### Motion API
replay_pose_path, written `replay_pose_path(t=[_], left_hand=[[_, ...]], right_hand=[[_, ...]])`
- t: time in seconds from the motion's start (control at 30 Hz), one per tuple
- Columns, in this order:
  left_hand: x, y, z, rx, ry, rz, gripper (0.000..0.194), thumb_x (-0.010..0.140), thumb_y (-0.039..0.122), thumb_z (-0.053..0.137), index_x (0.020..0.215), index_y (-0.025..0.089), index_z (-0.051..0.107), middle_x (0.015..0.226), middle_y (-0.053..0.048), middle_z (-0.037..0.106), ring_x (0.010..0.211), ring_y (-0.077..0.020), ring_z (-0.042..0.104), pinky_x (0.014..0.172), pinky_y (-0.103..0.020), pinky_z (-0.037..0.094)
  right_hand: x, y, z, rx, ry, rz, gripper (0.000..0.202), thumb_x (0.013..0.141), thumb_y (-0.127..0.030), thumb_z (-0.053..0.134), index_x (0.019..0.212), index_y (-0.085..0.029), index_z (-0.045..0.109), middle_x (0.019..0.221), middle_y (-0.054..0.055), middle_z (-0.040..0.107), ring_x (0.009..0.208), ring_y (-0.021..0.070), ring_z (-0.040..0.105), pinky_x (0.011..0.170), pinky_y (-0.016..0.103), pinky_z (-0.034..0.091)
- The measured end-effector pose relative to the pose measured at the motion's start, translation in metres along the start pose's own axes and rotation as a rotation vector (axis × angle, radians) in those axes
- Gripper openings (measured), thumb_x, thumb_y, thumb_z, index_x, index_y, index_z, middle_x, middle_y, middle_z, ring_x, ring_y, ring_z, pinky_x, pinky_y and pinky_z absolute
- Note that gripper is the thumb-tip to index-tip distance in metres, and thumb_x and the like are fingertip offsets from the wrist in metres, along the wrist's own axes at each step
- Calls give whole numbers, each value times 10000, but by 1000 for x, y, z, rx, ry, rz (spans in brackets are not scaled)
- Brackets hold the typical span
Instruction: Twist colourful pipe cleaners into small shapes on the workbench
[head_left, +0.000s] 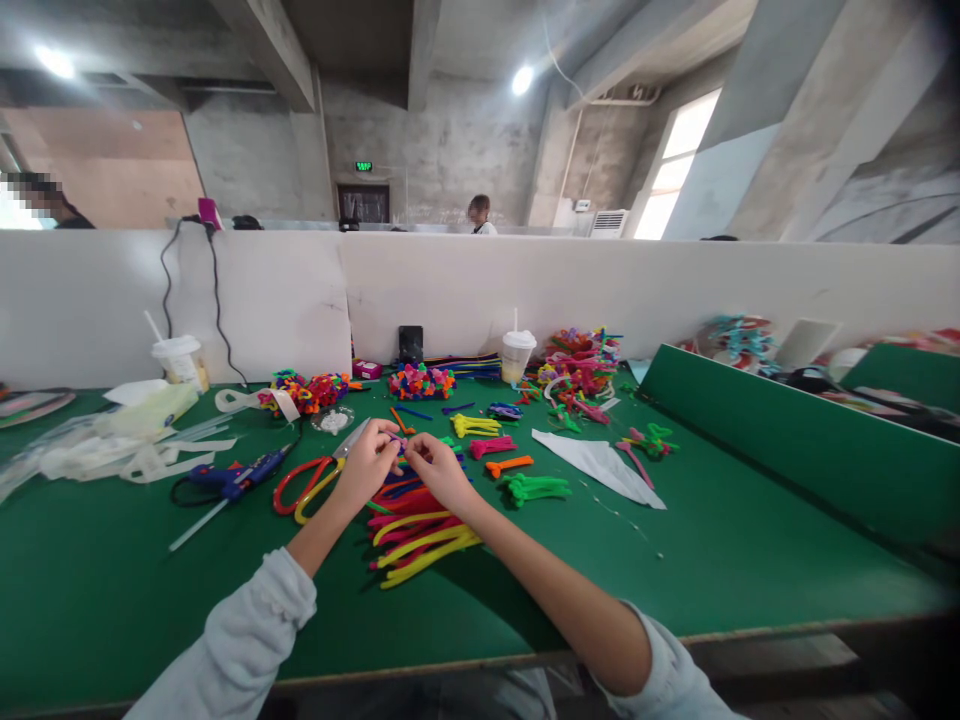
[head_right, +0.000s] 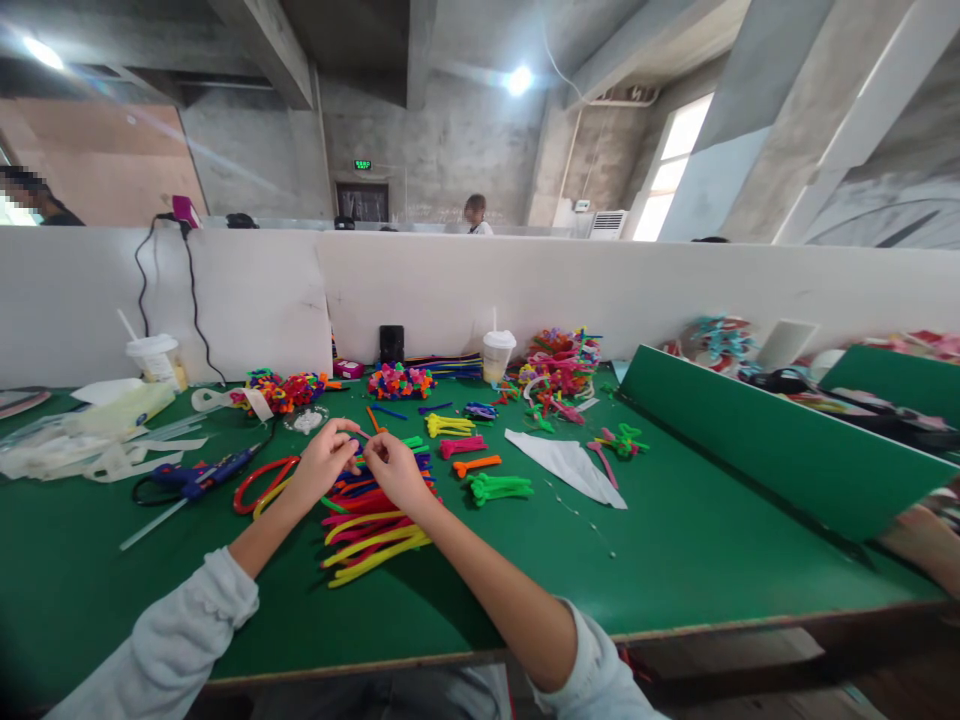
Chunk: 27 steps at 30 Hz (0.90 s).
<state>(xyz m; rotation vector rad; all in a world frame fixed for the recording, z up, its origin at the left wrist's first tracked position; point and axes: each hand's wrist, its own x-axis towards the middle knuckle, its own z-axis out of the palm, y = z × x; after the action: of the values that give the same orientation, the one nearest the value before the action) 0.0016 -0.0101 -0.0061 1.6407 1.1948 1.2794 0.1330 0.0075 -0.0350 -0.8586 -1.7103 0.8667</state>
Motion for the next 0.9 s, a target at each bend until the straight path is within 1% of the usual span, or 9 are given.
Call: replay_pose_path(t=[0.13,0.3,0.43,0.57,0.67,0.73,0.8,0.83,0.9], left_hand=[[0,0,-1,51,-23,-87,190,709,349,504,715,160,492,517,57,495,460,-106,539,440,-221,464],[0,3,-2,149,-96,-165,245,737,335,440,564,162,446,452,58,487,347,-87,498,356,-182,344],[-1,1,0,112,-86,-257,254,727,284,424,503,164,416,394,66,443,310,-74,452,336,-176,306],[-1,-2,4,-12,-42,-301,262,701,248,430,455,166,394,366,70,391,298,-57,371,326,-181,312],[-3,-2,7,-92,-8,-329,268,691,237,427,437,170,375,352,68,370,310,-52,331,321,-181,305],[-4,-2,9,-128,2,-359,266,686,238,427,435,171,370,349,68,366,313,-50,318,319,-179,300],[-4,-3,9,-154,5,-373,259,684,252,436,446,168,378,357,71,369,313,-49,322,324,-179,312],[-3,-4,9,-138,6,-362,258,686,266,444,455,166,387,363,70,377,312,-50,335,328,-179,320],[-1,-7,6,-48,6,-304,256,691,302,466,484,160,416,384,64,414,313,-58,382,336,-181,334]], right_hand=[[-2,-4,-2,-77,16,-85,94,767,-195,404,681,-192,442,657,-13,466,632,125,453,606,243,365],[-5,-6,-3,-322,18,-294,98,737,-102,402,701,-185,438,699,12,480,692,146,446,656,261,366],[-6,-4,-1,-604,0,-469,132,782,-88,365,735,-167,460,727,46,493,714,169,427,667,285,361],[-8,-7,-2,-927,-33,-595,141,800,-98,367,779,-148,498,754,75,508,725,196,406,695,323,354],[-8,-12,-4,-1074,-74,-685,142,799,-101,381,778,-148,513,759,77,512,730,202,395,759,352,340],[-9,-14,-5,-1104,-106,-732,152,801,-96,378,780,-155,517,762,73,514,745,200,398,804,361,325],[-9,-14,-5,-1078,-122,-733,159,798,-86,376,789,-162,516,768,68,519,761,196,405,829,365,314],[-9,-12,-4,-1041,-116,-706,158,797,-85,377,792,-163,515,769,66,521,764,194,410,824,362,318],[-8,-9,-3,-904,-65,-591,145,801,-101,382,785,-165,510,766,62,524,761,188,422,779,342,339]])
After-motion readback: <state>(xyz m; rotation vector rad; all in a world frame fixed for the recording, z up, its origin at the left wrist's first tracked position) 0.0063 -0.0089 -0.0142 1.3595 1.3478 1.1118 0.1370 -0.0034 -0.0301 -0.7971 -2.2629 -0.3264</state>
